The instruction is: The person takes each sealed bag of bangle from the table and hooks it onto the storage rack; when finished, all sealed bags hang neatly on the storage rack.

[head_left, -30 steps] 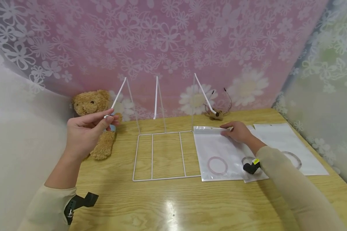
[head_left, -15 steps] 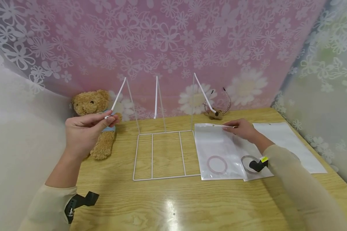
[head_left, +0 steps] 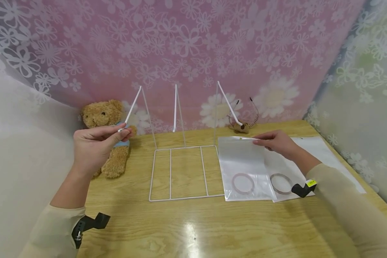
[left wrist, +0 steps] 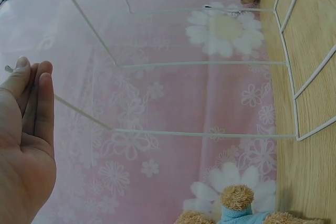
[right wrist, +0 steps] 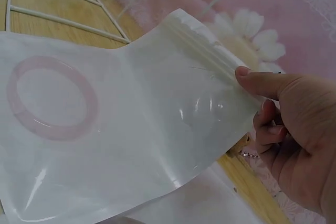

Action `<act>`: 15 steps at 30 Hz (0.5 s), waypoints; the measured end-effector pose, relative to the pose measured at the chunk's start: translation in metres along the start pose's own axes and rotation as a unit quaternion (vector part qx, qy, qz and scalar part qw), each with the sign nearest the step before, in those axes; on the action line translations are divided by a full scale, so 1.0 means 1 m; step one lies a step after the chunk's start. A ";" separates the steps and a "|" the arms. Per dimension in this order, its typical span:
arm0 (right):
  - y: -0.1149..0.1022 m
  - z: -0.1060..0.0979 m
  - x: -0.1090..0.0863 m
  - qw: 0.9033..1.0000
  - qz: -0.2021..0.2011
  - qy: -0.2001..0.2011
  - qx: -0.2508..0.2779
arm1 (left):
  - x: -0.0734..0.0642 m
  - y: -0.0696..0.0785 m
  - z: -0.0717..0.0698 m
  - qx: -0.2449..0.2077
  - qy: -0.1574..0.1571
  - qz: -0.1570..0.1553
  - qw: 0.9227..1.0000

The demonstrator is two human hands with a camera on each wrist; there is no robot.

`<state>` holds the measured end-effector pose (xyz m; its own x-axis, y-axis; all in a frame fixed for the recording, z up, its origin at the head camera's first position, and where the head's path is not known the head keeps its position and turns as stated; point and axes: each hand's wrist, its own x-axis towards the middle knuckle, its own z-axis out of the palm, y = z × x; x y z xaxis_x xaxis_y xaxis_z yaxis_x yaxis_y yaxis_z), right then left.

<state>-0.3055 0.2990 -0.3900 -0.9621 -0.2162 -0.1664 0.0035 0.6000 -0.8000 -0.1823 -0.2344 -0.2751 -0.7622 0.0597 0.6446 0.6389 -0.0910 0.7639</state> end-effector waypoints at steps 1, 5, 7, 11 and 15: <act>-0.002 -0.001 -0.003 1.000 -0.003 -0.002 -0.003 | 0.001 0.001 0.001 0.000 -0.001 -0.002 1.000; -0.012 -0.005 -0.014 1.000 -0.016 -0.010 -0.013 | 0.002 0.003 0.002 -0.001 -0.002 -0.002 1.000; -0.017 -0.006 -0.021 1.000 -0.019 -0.013 -0.014 | 0.001 0.003 0.002 0.010 0.001 -0.002 1.000; -0.027 -0.008 -0.036 1.000 -0.025 -0.011 -0.006 | 0.000 0.002 0.000 0.021 0.005 -0.003 1.000; -0.033 -0.009 -0.051 0.999 -0.037 0.008 0.024 | -0.002 0.001 0.001 0.019 0.002 -0.004 1.000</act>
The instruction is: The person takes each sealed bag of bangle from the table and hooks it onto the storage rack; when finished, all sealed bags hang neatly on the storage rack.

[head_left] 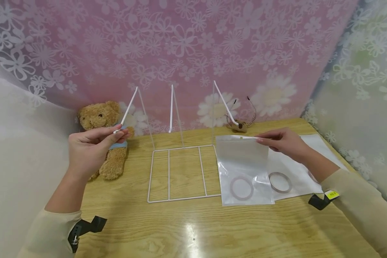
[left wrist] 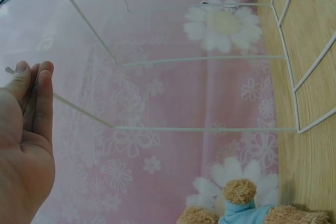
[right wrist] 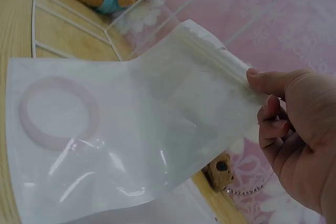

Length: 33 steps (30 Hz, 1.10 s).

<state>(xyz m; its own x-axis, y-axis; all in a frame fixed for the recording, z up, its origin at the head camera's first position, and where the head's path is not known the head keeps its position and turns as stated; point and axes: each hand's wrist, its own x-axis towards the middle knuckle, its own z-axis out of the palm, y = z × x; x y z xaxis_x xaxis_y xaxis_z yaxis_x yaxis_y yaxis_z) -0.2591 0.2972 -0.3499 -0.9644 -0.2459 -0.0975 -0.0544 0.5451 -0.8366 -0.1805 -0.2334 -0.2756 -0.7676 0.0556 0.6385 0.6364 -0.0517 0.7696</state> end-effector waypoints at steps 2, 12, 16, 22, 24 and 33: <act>-0.005 0.000 -0.006 1.000 -0.006 0.014 0.013 | 0.000 0.001 0.000 -0.003 -0.002 -0.001 1.000; -0.037 -0.003 -0.040 0.997 -0.055 0.050 0.016 | 0.001 0.003 -0.003 -0.035 -0.024 0.016 0.999; -0.048 -0.002 -0.054 0.995 -0.082 0.056 0.018 | 0.000 0.004 -0.003 -0.010 -0.024 -0.003 1.000; -0.065 0.001 -0.072 0.992 -0.117 0.048 -0.002 | 0.000 0.005 -0.005 0.015 -0.035 -0.016 0.999; -0.069 0.002 -0.076 0.991 -0.129 0.046 -0.011 | 0.000 0.005 -0.005 0.020 -0.043 -0.012 0.999; -0.080 0.012 -0.078 0.974 -0.220 0.022 0.054 | 0.001 0.007 -0.010 0.038 -0.064 -0.012 0.997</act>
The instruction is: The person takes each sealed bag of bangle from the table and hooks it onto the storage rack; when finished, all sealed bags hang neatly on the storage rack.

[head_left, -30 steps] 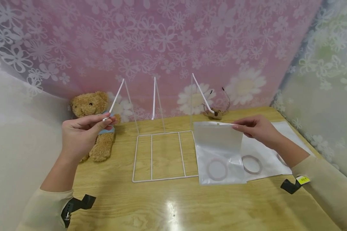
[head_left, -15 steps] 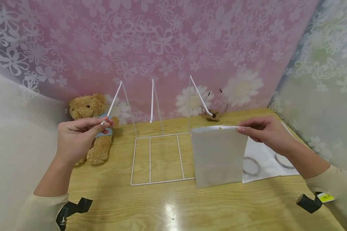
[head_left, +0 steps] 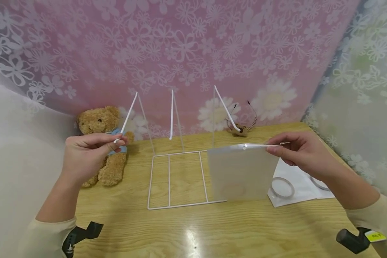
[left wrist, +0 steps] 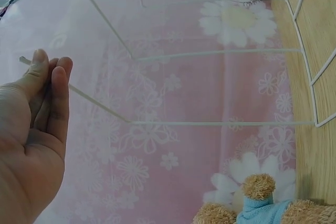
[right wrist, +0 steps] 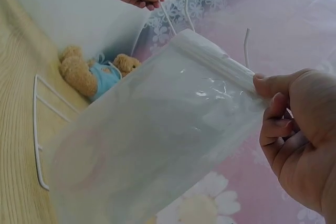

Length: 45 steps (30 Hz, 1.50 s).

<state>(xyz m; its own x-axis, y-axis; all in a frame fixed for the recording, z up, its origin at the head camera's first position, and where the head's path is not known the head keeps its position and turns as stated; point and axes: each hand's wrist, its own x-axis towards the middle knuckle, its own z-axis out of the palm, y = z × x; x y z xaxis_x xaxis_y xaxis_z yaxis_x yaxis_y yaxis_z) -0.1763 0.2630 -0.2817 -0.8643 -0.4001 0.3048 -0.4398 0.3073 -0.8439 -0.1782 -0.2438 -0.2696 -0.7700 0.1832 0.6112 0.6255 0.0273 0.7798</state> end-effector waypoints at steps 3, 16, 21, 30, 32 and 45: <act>-0.005 0.003 0.000 0.999 -0.023 -0.011 0.042 | 0.000 0.000 -0.001 -0.015 -0.003 -0.001 1.000; -0.045 0.019 -0.002 0.992 -0.035 -0.042 0.117 | -0.001 0.000 0.000 -0.024 0.009 -0.011 1.000; -0.068 0.029 -0.001 0.999 -0.010 -0.020 0.029 | 0.000 0.001 0.001 -0.029 0.010 -0.007 1.000; -0.100 0.049 0.018 0.997 0.060 -0.050 -0.018 | 0.001 -0.001 -0.001 -0.038 0.008 -0.003 0.999; -0.108 0.053 0.024 0.995 0.079 -0.065 -0.018 | 0.001 -0.001 -0.001 -0.031 0.011 -0.001 0.999; -0.142 0.081 0.058 0.984 0.139 -0.106 -0.029 | 0.005 0.004 -0.005 -0.010 0.003 0.000 1.000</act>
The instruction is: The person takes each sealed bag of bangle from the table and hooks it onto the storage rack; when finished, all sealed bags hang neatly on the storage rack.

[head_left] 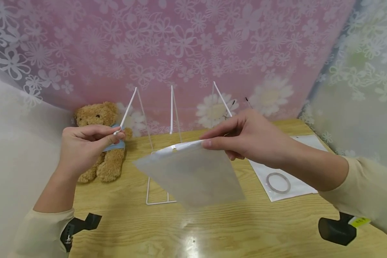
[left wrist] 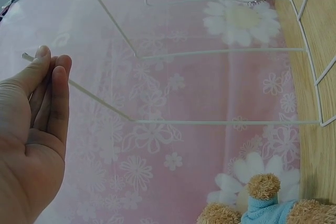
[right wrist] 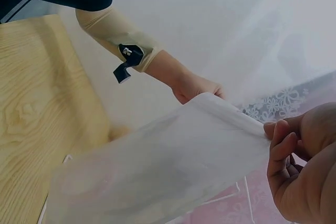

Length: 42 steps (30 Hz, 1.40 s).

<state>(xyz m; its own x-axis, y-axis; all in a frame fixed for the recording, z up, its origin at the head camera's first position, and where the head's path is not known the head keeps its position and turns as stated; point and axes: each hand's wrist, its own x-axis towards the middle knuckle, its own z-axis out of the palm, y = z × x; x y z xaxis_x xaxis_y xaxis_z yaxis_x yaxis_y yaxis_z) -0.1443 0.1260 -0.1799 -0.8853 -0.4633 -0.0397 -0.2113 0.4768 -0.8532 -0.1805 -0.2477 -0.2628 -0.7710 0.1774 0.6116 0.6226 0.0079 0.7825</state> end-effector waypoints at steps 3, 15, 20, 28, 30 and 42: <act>-0.004 0.004 0.008 1.000 -0.001 -0.003 0.012 | 0.000 0.000 0.001 -0.007 0.002 0.005 1.000; -0.023 0.021 0.032 0.999 -0.022 -0.010 0.044 | 0.000 0.003 -0.004 -0.020 -0.010 0.027 0.999; -0.028 0.026 0.039 0.998 -0.040 -0.014 0.055 | 0.002 0.003 -0.007 -0.024 -0.019 0.058 0.998; -0.033 0.034 0.047 0.996 -0.033 -0.011 0.081 | 0.006 0.007 -0.013 -0.040 -0.032 0.084 0.995; -0.035 0.035 0.050 0.996 -0.028 -0.009 0.079 | 0.006 0.010 -0.015 -0.051 -0.031 0.090 0.994; -0.049 0.040 0.062 0.997 -0.047 -0.023 0.059 | 0.010 0.044 -0.025 -0.129 -0.003 0.108 0.986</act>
<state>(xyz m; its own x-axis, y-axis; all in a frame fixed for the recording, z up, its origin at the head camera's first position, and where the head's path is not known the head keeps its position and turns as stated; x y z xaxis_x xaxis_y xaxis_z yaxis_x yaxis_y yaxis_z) -0.1720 0.0447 -0.1612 -0.8432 -0.5371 0.0223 -0.2405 0.3398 -0.9092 -0.1645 -0.2705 -0.2194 -0.6226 0.1529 0.7675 0.7168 -0.2820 0.6377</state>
